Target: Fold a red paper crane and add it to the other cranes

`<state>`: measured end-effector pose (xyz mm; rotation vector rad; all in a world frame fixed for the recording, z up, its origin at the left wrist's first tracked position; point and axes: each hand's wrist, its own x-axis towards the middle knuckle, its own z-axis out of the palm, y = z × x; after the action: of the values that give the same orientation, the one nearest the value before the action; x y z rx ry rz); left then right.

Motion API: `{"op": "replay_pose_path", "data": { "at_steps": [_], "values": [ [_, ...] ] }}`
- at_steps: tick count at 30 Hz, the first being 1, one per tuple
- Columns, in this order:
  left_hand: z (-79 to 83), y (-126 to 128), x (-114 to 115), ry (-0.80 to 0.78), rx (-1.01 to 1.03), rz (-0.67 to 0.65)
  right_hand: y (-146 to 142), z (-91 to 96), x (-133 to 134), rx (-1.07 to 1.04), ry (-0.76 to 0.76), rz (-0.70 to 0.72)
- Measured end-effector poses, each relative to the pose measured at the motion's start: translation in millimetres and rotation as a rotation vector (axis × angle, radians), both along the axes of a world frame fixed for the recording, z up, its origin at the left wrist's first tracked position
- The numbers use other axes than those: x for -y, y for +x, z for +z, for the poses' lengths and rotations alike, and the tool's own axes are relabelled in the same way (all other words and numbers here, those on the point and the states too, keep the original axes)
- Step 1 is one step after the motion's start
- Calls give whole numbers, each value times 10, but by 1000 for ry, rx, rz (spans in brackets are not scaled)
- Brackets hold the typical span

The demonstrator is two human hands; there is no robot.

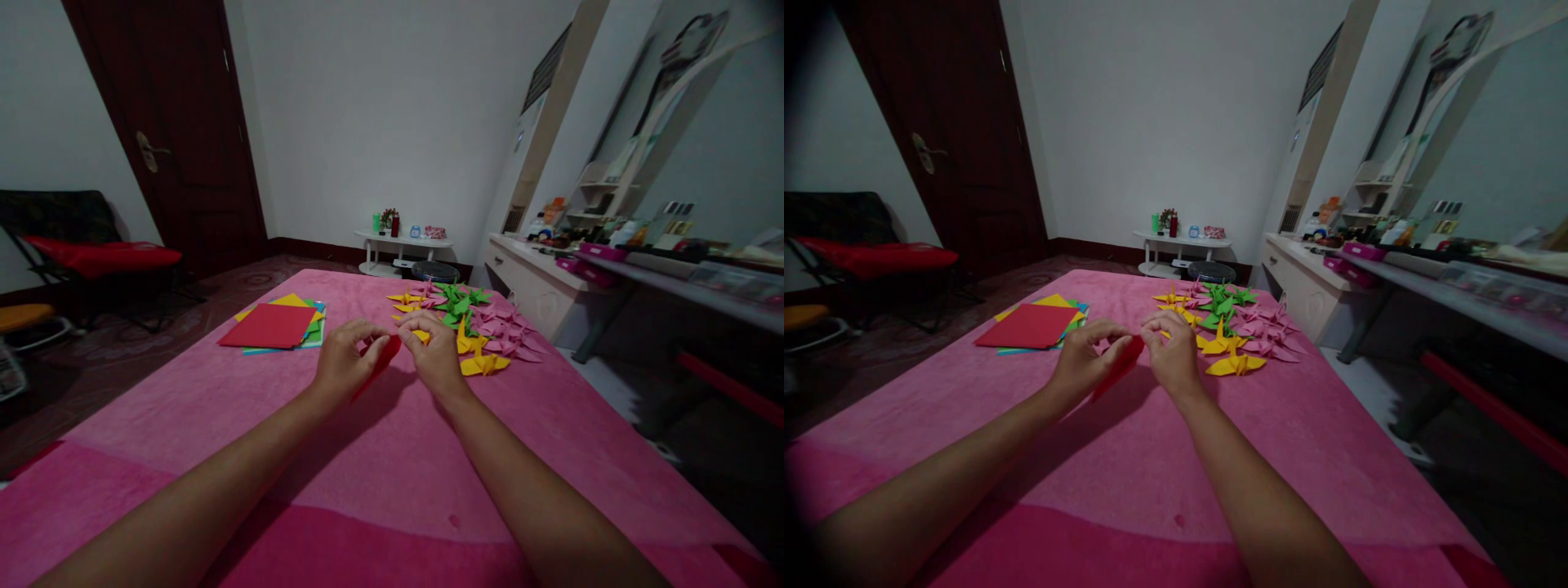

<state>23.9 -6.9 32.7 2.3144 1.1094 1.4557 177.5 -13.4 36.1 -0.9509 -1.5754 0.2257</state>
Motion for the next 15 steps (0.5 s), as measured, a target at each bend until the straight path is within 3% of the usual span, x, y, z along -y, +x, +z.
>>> {"op": "replay_pose_path", "data": {
  "at_steps": [7, 11, 15],
  "values": [
    [-29, -34, -85, -53, -15, -12, 50, -5, -45, 22, -55, -9],
    [19, -50, -97, -199, 50, -85, 68, 62, -38, 146, -93, 51],
    [6, -68, -151, -411, 94, -239, 86, 106, -21, 243, -252, 47]
  ]
}}
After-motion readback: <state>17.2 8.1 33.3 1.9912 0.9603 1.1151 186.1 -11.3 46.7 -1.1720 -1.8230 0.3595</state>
